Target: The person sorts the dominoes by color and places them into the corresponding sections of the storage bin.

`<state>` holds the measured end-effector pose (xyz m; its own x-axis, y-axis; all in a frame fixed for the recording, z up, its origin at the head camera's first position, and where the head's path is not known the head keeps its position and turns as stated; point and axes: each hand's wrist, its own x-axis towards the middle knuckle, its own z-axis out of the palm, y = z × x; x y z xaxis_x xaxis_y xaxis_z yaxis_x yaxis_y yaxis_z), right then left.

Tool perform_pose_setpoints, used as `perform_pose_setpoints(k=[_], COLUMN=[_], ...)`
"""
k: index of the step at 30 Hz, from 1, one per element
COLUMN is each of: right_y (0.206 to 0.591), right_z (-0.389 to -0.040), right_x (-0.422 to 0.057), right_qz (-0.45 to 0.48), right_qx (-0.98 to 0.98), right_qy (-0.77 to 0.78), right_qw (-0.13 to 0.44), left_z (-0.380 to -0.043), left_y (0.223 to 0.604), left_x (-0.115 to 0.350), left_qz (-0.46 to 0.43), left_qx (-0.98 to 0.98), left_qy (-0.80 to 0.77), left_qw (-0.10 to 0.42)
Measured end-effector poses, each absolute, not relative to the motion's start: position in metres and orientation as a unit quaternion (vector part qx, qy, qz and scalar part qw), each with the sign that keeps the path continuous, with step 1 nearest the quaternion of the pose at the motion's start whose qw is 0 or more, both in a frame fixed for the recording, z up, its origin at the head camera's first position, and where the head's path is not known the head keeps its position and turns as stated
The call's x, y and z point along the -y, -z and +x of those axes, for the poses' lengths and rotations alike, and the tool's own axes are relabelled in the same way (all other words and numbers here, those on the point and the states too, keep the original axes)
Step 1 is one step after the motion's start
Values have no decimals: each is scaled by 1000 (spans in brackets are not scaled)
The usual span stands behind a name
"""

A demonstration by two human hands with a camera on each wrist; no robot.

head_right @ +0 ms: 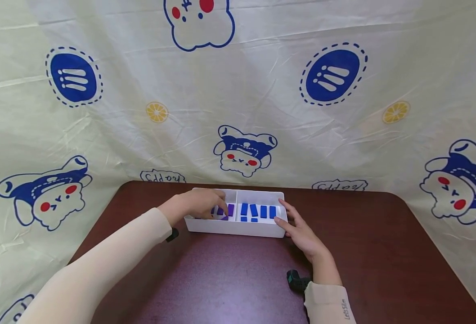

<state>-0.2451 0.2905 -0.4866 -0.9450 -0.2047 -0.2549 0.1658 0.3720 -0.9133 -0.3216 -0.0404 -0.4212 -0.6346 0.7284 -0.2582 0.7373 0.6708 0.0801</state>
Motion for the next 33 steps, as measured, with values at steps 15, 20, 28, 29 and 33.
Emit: perform_pose_setpoints(k=[15,20,28,29,33], right_y=[490,491,498,498,499], right_z=[-241,-241,-245,-246,-248], right_x=[-297,-301,-309,-310,-311], right_qz=[-4,0,2,1,-1], right_qx=[-815,-817,-820,-821,-832], right_qy=[555,553,555,554,545], right_qw=[167,163,144,137,107], left_z=[-325,-323,-311,-310,-302], left_y=[427,425,424,425,431], left_x=[45,53,70,72,83], left_qz=[397,371,337,332,303], left_qx=[-910,-923,-934,-935,-938], left_qy=[14,-25,-109,-119,-167], left_qw=[116,94,34,27,7])
